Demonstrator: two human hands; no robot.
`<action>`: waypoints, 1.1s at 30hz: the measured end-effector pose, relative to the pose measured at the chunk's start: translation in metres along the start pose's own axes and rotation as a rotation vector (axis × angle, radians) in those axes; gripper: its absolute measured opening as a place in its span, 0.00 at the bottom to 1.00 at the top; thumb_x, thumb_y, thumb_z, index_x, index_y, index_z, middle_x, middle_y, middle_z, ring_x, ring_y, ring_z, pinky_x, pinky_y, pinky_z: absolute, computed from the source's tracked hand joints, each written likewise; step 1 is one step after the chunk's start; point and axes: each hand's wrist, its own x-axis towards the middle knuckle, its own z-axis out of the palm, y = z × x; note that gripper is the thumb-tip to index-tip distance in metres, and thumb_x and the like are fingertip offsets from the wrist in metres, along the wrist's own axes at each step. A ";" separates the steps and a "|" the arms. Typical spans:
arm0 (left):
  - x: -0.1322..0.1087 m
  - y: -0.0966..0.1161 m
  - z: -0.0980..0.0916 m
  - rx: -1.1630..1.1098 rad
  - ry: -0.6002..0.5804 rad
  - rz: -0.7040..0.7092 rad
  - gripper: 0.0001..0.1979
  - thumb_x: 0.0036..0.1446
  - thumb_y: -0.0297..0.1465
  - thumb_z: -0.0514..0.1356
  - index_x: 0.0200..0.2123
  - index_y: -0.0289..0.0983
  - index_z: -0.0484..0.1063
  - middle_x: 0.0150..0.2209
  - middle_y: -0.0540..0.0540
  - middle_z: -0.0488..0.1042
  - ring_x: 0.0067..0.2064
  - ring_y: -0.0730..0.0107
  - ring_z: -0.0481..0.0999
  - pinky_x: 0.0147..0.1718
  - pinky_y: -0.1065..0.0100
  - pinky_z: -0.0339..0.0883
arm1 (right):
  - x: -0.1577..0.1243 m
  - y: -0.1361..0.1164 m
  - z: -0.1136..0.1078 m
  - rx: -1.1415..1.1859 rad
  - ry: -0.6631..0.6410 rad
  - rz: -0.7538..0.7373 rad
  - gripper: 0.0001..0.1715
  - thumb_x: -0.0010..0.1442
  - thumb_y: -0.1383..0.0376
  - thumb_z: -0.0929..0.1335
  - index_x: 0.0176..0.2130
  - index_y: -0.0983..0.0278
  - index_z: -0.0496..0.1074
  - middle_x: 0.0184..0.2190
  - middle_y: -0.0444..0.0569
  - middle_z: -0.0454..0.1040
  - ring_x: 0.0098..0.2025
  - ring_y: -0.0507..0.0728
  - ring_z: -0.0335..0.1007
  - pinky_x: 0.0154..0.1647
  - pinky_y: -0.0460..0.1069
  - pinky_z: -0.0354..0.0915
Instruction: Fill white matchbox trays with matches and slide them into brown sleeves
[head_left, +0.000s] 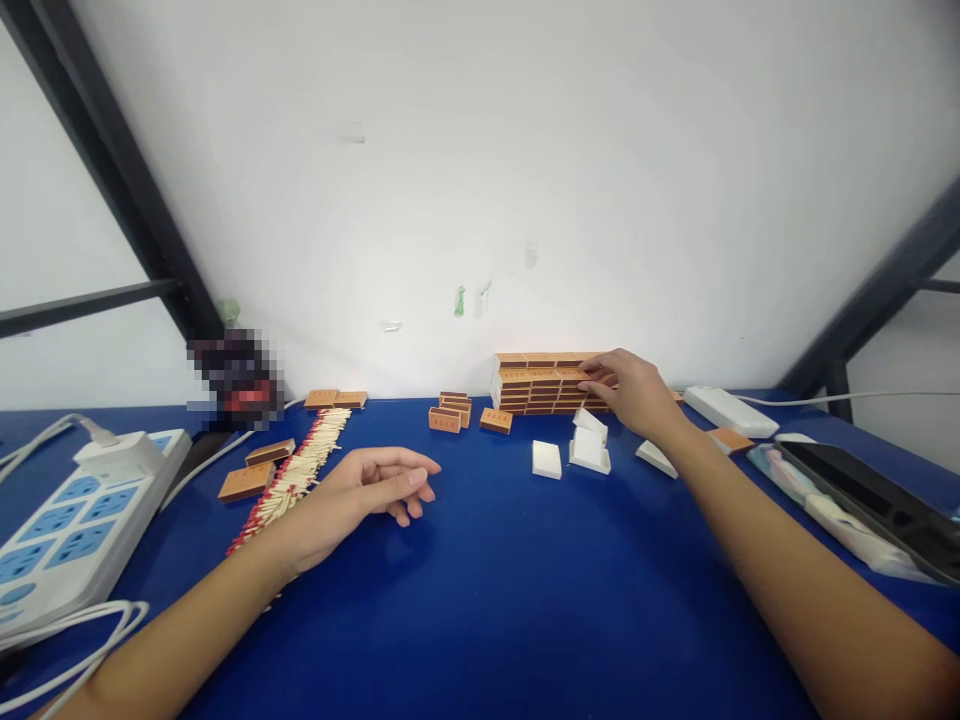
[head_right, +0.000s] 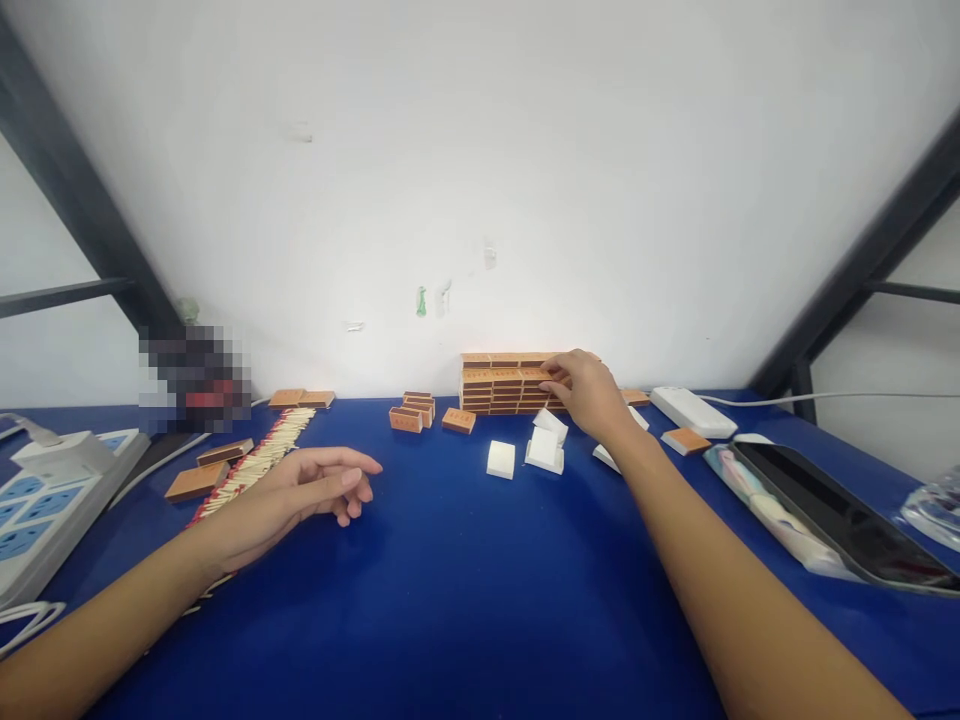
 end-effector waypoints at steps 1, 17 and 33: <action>0.000 0.000 0.000 0.001 0.010 -0.001 0.24 0.61 0.48 0.70 0.51 0.37 0.81 0.42 0.41 0.81 0.40 0.65 0.78 0.41 0.64 0.73 | -0.001 -0.003 -0.004 -0.012 0.016 0.007 0.13 0.65 0.59 0.70 0.44 0.65 0.78 0.46 0.59 0.79 0.45 0.63 0.77 0.50 0.58 0.71; 0.002 0.000 0.001 0.046 0.013 -0.011 0.22 0.60 0.47 0.70 0.50 0.37 0.82 0.41 0.41 0.82 0.38 0.66 0.78 0.40 0.65 0.73 | -0.023 -0.058 -0.026 -0.328 -0.632 0.230 0.28 0.56 0.38 0.71 0.32 0.61 0.72 0.34 0.57 0.81 0.36 0.66 0.79 0.31 0.54 0.64; 0.006 0.014 -0.022 0.351 0.427 0.298 0.23 0.58 0.48 0.70 0.44 0.34 0.82 0.33 0.43 0.82 0.35 0.64 0.79 0.35 0.65 0.73 | -0.041 -0.136 -0.012 0.353 -0.301 -0.025 0.17 0.64 0.52 0.70 0.47 0.60 0.71 0.29 0.44 0.77 0.29 0.56 0.72 0.31 0.49 0.64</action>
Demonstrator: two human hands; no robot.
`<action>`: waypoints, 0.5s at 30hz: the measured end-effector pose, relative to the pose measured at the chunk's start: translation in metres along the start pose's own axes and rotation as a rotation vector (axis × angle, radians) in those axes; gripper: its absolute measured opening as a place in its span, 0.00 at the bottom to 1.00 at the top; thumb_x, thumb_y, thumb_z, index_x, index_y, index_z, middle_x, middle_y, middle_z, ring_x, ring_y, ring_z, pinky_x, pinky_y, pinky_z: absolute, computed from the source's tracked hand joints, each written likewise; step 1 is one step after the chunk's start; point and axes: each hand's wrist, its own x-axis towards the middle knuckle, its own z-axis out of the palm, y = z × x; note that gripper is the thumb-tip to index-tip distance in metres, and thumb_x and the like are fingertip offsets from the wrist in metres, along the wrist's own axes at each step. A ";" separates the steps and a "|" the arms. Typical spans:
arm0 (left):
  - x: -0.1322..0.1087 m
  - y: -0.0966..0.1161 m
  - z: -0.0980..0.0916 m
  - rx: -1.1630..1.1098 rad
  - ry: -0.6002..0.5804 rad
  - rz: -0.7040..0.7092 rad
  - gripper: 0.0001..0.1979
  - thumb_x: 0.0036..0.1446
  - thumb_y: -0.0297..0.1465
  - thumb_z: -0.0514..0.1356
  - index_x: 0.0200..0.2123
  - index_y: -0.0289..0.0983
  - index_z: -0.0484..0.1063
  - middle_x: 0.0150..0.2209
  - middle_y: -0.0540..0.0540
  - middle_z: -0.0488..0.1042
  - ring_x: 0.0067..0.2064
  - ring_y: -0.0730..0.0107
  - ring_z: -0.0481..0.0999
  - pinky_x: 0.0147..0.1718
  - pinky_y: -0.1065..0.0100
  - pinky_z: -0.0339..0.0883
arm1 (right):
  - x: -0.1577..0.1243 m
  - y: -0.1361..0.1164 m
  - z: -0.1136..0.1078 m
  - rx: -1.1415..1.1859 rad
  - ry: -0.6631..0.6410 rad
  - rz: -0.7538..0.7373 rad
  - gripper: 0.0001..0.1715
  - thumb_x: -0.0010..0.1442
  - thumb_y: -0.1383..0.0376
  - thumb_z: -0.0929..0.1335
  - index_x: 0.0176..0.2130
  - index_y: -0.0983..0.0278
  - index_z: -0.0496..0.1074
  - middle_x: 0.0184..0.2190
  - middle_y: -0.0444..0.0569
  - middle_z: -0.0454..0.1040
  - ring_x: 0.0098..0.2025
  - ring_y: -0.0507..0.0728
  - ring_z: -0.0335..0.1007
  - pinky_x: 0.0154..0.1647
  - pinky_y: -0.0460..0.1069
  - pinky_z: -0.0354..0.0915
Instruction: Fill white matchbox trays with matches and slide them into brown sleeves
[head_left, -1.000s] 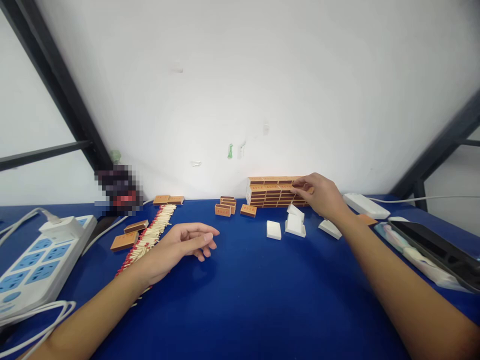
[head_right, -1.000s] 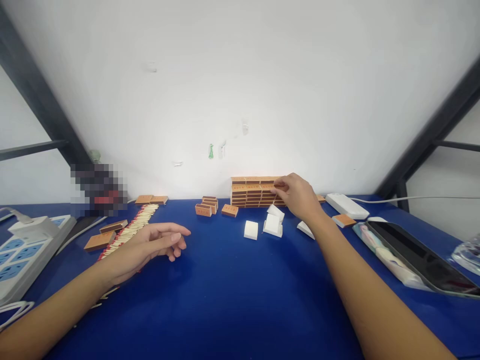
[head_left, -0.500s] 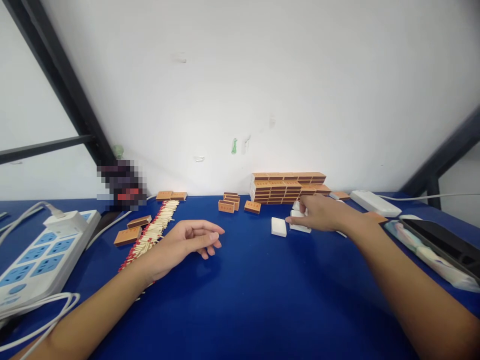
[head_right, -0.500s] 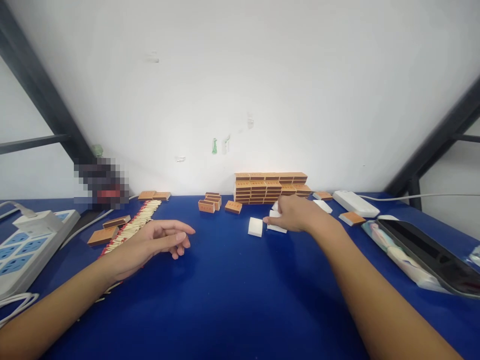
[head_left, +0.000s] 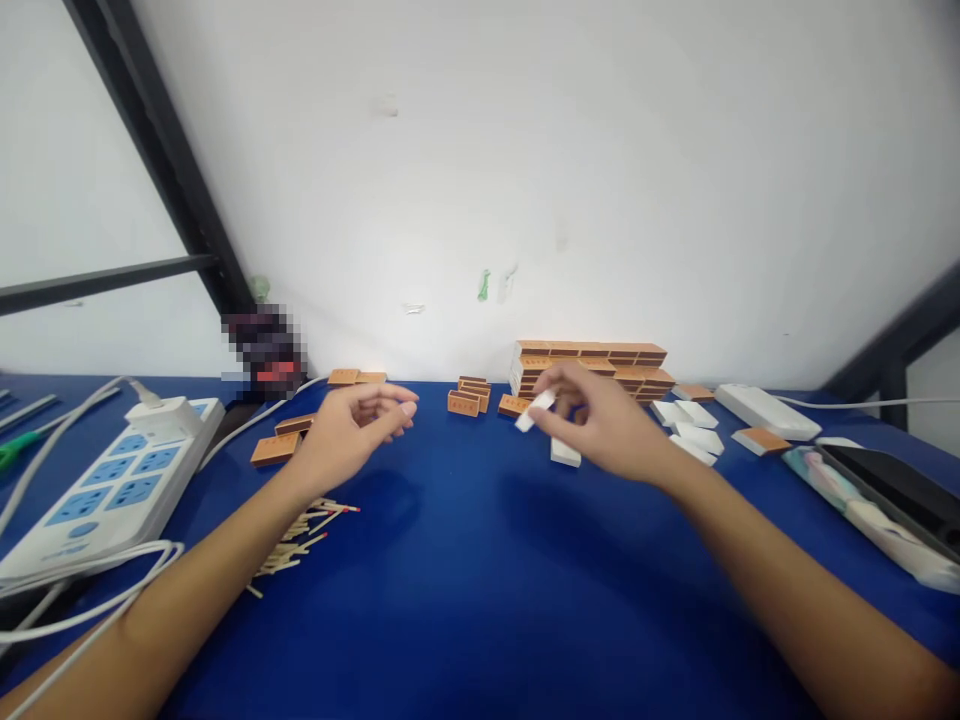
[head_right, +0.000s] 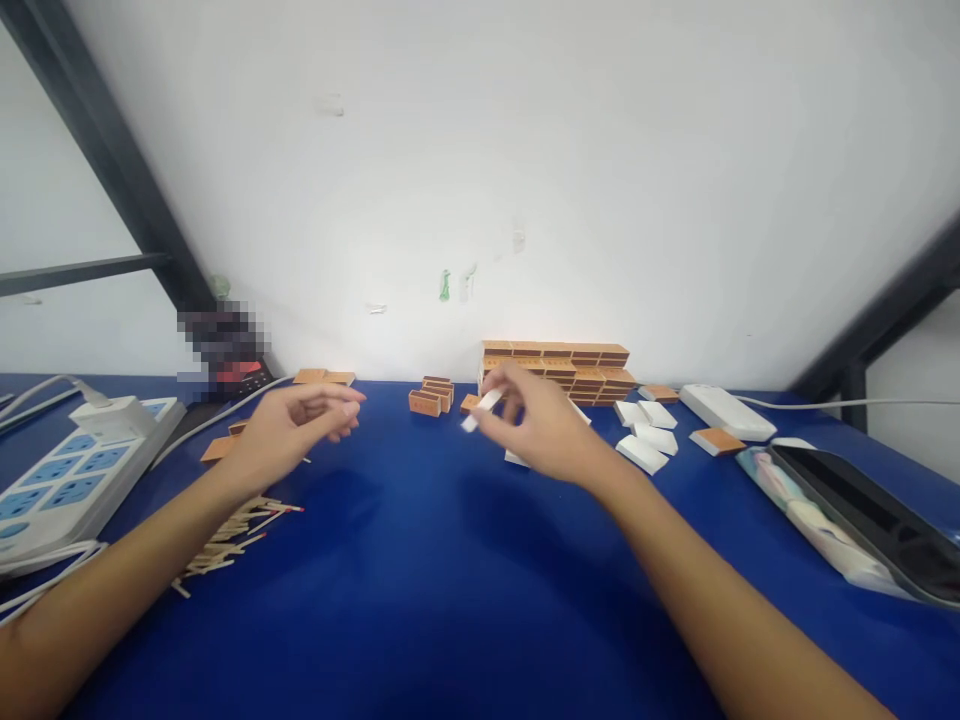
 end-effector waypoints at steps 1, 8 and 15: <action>0.001 0.004 -0.004 0.069 0.026 0.053 0.23 0.58 0.48 0.70 0.46 0.35 0.82 0.36 0.42 0.83 0.37 0.62 0.80 0.38 0.65 0.73 | -0.003 -0.006 0.010 0.048 -0.054 -0.049 0.16 0.65 0.52 0.71 0.45 0.60 0.71 0.30 0.44 0.76 0.29 0.55 0.71 0.31 0.49 0.64; -0.017 0.024 -0.056 0.627 -0.071 0.203 0.17 0.56 0.46 0.71 0.42 0.41 0.85 0.34 0.45 0.82 0.34 0.63 0.77 0.33 0.67 0.66 | -0.015 -0.011 0.041 -0.078 -0.245 -0.285 0.08 0.65 0.60 0.72 0.37 0.61 0.73 0.38 0.49 0.78 0.43 0.59 0.73 0.45 0.54 0.67; -0.096 0.009 -0.104 0.795 -0.162 0.060 0.20 0.58 0.49 0.69 0.51 0.51 0.82 0.44 0.48 0.83 0.42 0.56 0.80 0.40 0.64 0.72 | -0.012 -0.011 0.031 -0.202 -0.298 -0.286 0.07 0.64 0.62 0.72 0.34 0.61 0.73 0.37 0.51 0.78 0.45 0.62 0.73 0.45 0.56 0.67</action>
